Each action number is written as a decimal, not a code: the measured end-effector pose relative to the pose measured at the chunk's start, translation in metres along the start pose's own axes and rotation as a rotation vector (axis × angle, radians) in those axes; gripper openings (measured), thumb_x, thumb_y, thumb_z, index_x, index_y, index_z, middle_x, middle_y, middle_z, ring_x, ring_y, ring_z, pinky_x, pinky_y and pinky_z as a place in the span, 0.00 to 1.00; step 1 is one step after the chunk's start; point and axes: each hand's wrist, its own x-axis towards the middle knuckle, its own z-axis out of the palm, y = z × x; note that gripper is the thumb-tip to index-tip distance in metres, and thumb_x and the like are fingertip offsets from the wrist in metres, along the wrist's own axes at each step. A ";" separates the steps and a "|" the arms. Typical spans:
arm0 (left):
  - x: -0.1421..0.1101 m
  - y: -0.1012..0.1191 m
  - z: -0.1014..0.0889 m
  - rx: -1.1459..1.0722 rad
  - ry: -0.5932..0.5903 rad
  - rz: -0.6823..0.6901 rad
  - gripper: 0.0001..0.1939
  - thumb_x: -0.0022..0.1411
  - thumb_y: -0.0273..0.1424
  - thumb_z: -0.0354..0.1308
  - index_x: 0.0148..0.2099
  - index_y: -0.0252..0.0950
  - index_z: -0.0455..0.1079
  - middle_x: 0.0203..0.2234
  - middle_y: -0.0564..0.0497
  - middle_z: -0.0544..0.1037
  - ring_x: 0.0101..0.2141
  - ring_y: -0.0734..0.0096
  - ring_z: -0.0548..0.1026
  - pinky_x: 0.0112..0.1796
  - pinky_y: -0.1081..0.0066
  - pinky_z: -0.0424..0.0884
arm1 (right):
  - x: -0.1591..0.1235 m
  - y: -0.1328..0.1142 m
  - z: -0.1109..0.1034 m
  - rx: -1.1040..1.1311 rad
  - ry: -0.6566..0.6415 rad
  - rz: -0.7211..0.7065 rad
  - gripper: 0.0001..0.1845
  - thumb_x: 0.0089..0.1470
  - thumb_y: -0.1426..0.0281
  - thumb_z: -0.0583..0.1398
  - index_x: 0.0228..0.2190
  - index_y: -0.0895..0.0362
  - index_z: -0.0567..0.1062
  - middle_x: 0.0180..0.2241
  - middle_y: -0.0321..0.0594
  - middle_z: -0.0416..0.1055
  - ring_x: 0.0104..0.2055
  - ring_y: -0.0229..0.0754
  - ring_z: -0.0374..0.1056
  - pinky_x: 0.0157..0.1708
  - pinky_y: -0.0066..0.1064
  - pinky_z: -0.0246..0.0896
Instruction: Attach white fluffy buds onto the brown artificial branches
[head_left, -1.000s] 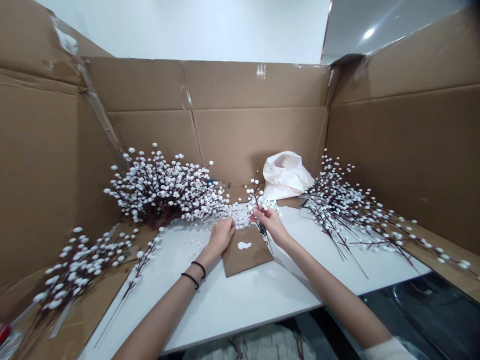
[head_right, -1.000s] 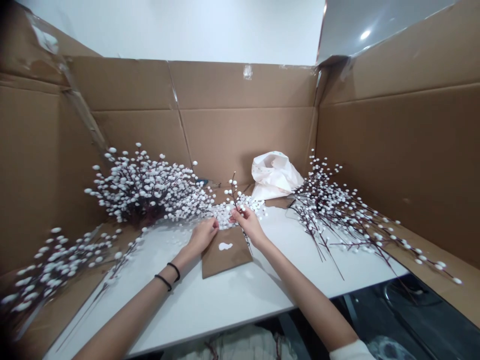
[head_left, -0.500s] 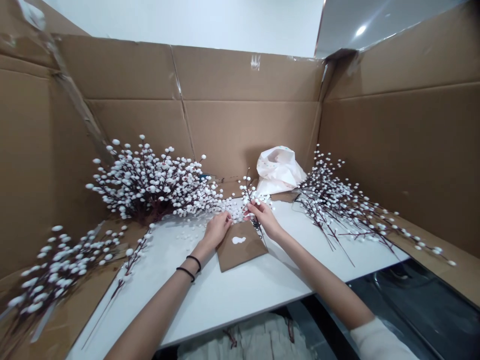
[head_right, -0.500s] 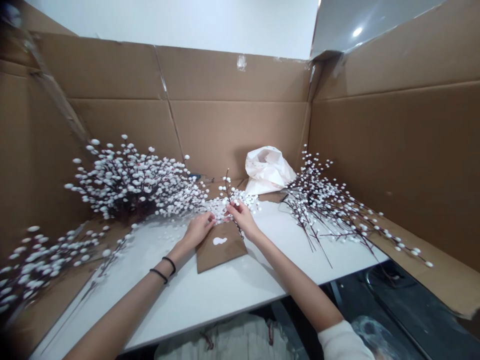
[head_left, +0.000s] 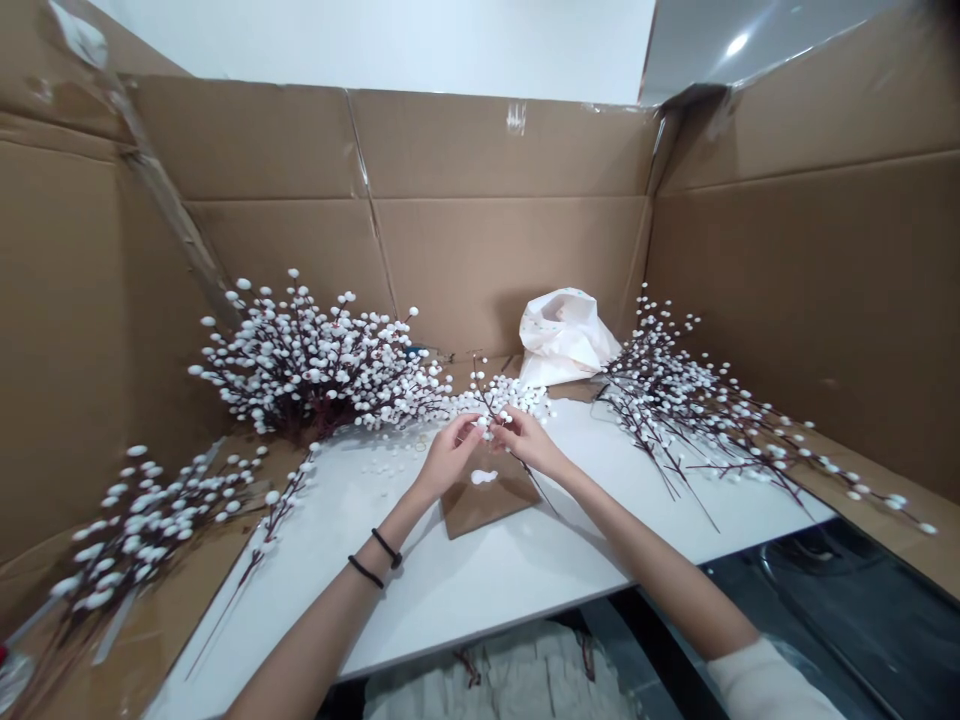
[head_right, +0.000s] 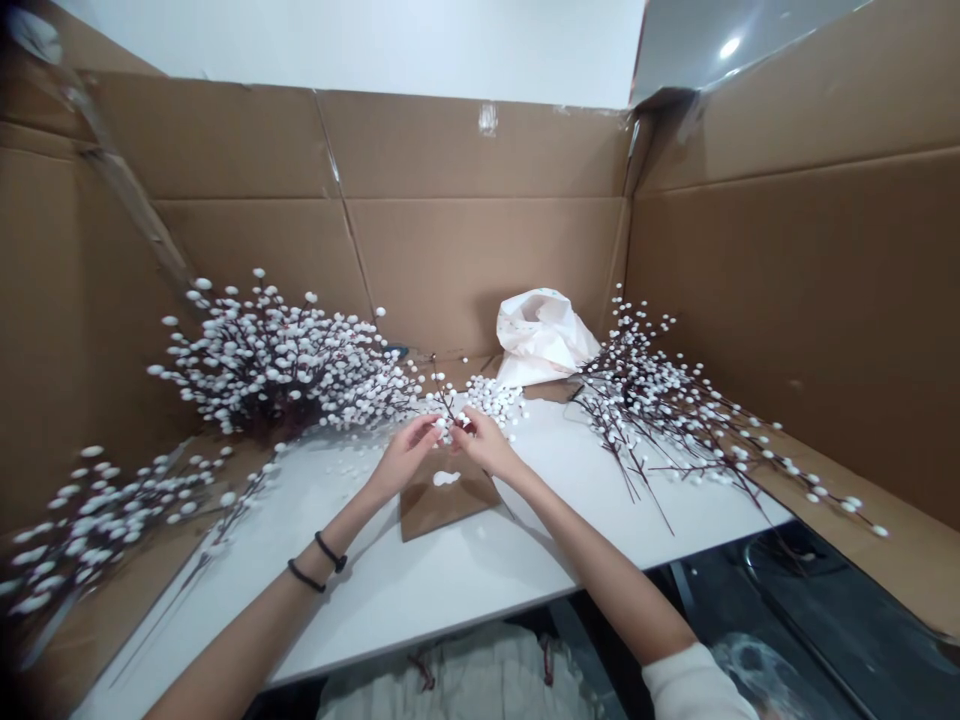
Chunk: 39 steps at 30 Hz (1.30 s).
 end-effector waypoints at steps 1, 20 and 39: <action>0.000 0.000 0.001 -0.035 -0.002 -0.015 0.18 0.57 0.42 0.53 0.44 0.35 0.68 0.33 0.50 0.75 0.33 0.72 0.73 0.38 0.71 0.70 | 0.000 0.000 0.000 0.015 -0.016 0.010 0.14 0.45 0.61 0.60 0.27 0.56 0.62 0.23 0.33 0.63 0.25 0.38 0.66 0.29 0.34 0.65; -0.010 0.001 0.018 -0.330 -0.214 -0.185 0.21 0.54 0.44 0.56 0.47 0.37 0.68 0.37 0.49 0.76 0.39 0.67 0.74 0.41 0.71 0.70 | -0.008 -0.023 -0.008 0.690 -0.227 0.313 0.13 0.48 0.63 0.59 0.33 0.59 0.74 0.45 0.44 0.71 0.37 0.40 0.68 0.28 0.25 0.61; -0.010 0.020 -0.003 -0.228 0.044 0.173 0.13 0.56 0.39 0.58 0.39 0.36 0.64 0.33 0.51 0.73 0.33 0.75 0.73 0.36 0.76 0.68 | -0.007 -0.024 -0.008 0.426 -0.228 0.032 0.13 0.43 0.62 0.64 0.25 0.60 0.72 0.27 0.38 0.72 0.28 0.38 0.69 0.30 0.29 0.64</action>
